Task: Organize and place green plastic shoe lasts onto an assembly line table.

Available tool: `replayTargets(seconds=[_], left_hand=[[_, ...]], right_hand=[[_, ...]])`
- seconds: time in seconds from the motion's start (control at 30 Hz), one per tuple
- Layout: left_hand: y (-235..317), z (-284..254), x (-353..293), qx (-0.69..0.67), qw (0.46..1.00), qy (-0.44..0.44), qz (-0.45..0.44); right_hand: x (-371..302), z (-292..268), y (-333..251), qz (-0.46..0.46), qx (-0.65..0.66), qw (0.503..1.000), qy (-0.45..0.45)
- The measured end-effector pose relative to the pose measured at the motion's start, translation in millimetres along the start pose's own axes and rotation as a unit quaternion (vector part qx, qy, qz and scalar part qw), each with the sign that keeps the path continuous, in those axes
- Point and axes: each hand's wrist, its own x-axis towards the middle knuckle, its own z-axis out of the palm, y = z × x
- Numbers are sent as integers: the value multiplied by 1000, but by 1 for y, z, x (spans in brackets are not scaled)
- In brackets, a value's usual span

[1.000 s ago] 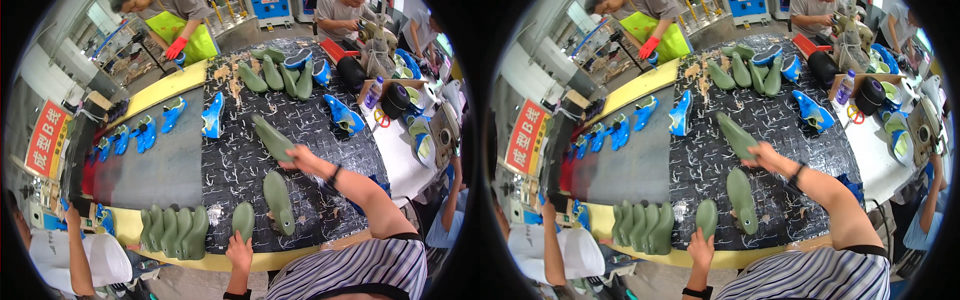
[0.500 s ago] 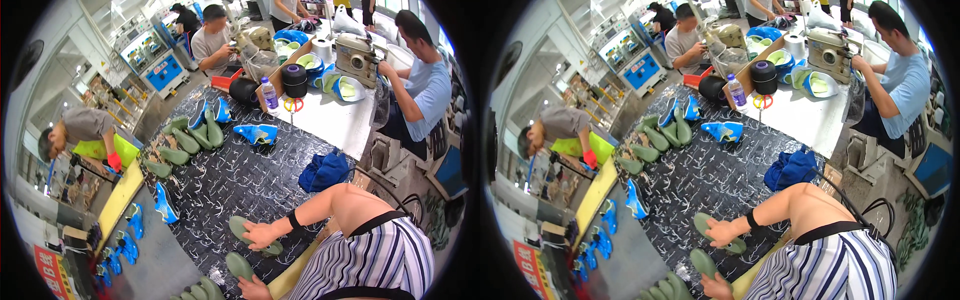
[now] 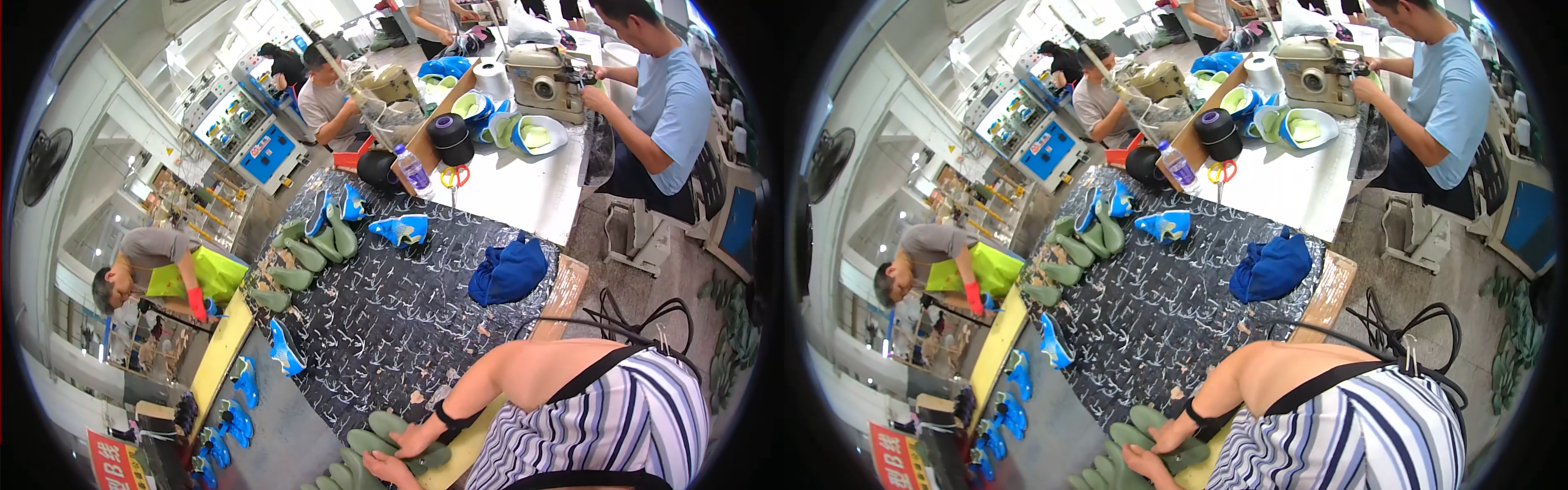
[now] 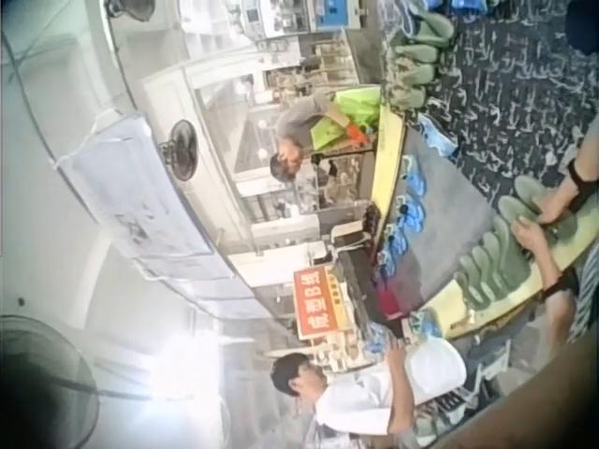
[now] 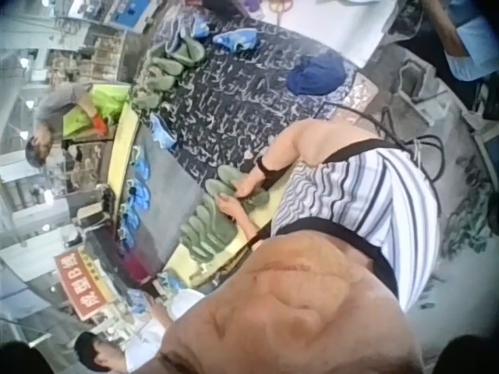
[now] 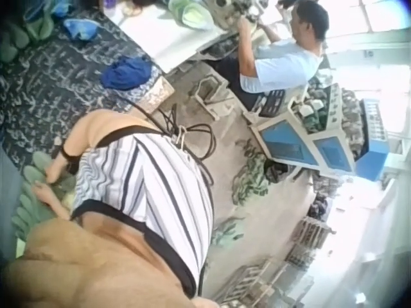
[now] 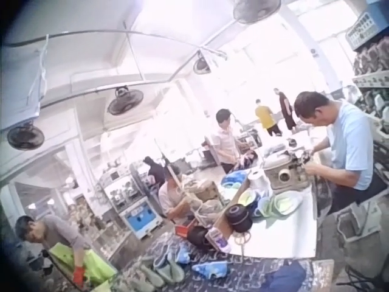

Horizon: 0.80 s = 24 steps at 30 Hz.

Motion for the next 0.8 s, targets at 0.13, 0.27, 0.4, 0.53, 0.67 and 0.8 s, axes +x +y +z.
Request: replayTargets(seconds=[0.13,0.27,0.4,0.53,0.67,0.8], left_hand=[[61,-46,25,-102,995,-14,-14],[156,-74,8,-280,944,-136,-108],[170,19,-28,-465,859,-188,-104],[200,39,-22,-535,794,-276,-79],[230,36,-18,-569,711,-410,-53],[224,4,-22,-557,633,-535,-58]], right_hand=[[20,-16,38,-150,131,965,-168],[-25,-58,59,-163,276,947,-34],[-44,-75,81,-227,438,869,44],[-68,-86,102,-285,546,781,103],[-131,-98,104,-171,750,628,112],[-157,-88,110,-212,731,615,205]])
